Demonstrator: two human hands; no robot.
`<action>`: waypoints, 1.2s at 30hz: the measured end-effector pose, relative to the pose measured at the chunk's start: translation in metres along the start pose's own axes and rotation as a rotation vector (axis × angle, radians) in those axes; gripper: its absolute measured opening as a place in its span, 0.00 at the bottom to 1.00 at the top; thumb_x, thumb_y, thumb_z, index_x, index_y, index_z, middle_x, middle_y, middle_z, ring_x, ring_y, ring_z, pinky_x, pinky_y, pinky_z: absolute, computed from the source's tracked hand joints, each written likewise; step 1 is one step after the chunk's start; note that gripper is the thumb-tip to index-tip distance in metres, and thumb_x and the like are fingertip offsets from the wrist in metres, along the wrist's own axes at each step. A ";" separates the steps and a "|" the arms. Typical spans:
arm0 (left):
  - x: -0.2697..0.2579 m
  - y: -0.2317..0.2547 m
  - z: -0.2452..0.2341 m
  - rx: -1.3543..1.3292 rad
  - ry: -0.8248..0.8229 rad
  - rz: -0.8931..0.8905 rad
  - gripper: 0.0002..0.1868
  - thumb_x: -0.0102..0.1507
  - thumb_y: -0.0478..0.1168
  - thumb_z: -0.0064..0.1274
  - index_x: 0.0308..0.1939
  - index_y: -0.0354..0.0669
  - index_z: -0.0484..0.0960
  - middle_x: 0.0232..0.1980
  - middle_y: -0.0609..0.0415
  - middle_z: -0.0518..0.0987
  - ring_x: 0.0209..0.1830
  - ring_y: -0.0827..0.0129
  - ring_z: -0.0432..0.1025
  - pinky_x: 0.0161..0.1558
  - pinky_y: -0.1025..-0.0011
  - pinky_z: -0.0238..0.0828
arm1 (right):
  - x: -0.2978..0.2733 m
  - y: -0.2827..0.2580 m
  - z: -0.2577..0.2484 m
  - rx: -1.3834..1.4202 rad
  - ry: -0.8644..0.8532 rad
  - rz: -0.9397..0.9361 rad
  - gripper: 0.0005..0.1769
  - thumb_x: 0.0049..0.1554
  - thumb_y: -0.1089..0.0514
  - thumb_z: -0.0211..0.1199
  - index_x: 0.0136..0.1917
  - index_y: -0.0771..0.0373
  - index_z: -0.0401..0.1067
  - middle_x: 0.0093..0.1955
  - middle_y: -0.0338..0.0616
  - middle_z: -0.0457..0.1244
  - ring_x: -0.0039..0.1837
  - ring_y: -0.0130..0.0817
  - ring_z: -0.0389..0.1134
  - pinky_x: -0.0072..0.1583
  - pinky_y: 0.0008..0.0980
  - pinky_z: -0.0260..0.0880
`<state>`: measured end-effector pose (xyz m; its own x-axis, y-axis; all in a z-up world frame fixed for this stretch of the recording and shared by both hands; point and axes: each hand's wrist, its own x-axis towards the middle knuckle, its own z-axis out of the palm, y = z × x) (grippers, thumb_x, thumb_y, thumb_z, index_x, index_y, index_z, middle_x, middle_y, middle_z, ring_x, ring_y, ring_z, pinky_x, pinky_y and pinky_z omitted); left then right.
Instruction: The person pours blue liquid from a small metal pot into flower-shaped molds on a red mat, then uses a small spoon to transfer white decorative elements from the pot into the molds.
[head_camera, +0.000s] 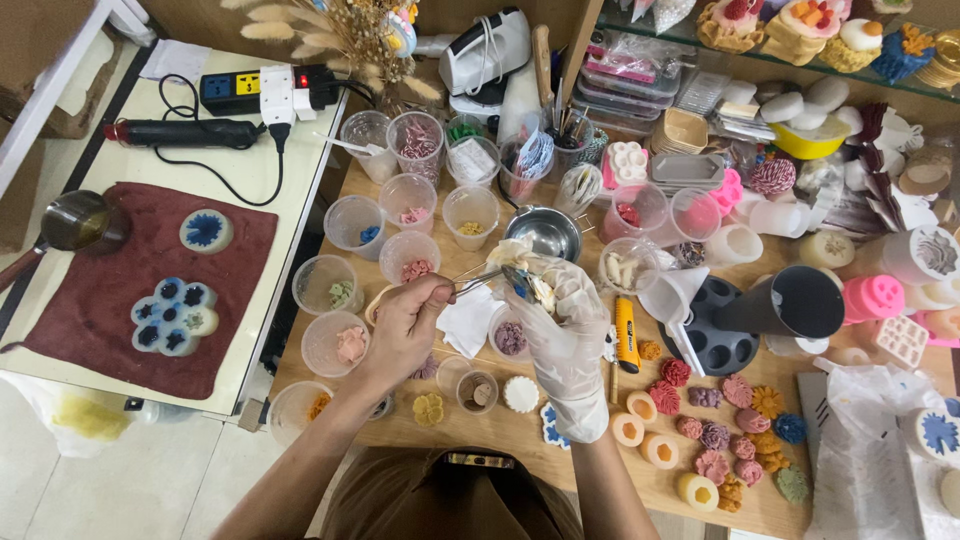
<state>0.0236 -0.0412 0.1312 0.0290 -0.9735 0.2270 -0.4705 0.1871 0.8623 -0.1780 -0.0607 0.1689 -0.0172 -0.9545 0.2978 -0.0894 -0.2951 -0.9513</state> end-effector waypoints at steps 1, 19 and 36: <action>0.000 0.001 0.000 0.000 0.000 -0.002 0.14 0.72 0.43 0.46 0.42 0.34 0.79 0.33 0.50 0.80 0.29 0.69 0.71 0.34 0.70 0.69 | 0.000 0.002 0.000 0.000 -0.001 0.002 0.16 0.52 0.67 0.72 0.56 0.67 0.77 0.55 0.44 0.69 0.56 0.29 0.70 0.59 0.28 0.70; -0.023 0.002 -0.012 -0.134 0.090 -0.404 0.17 0.73 0.46 0.44 0.39 0.36 0.79 0.26 0.56 0.73 0.21 0.76 0.62 0.25 0.70 0.61 | 0.008 0.027 0.008 0.164 -0.175 0.327 0.24 0.56 0.63 0.66 0.66 0.65 0.71 0.49 0.36 0.68 0.48 0.20 0.68 0.50 0.19 0.70; -0.051 0.033 -0.038 0.585 -0.070 -0.203 0.11 0.61 0.30 0.50 0.47 0.35 0.82 0.26 0.40 0.81 0.24 0.54 0.78 0.32 0.56 0.76 | -0.022 0.066 0.005 0.436 -0.244 0.611 0.20 0.52 0.67 0.67 0.58 0.71 0.74 0.46 0.42 0.71 0.43 0.23 0.70 0.43 0.20 0.70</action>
<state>0.0398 0.0194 0.1651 0.1198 -0.9921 0.0373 -0.8676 -0.0864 0.4897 -0.1782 -0.0591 0.0991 0.2858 -0.9205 -0.2663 0.2649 0.3429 -0.9012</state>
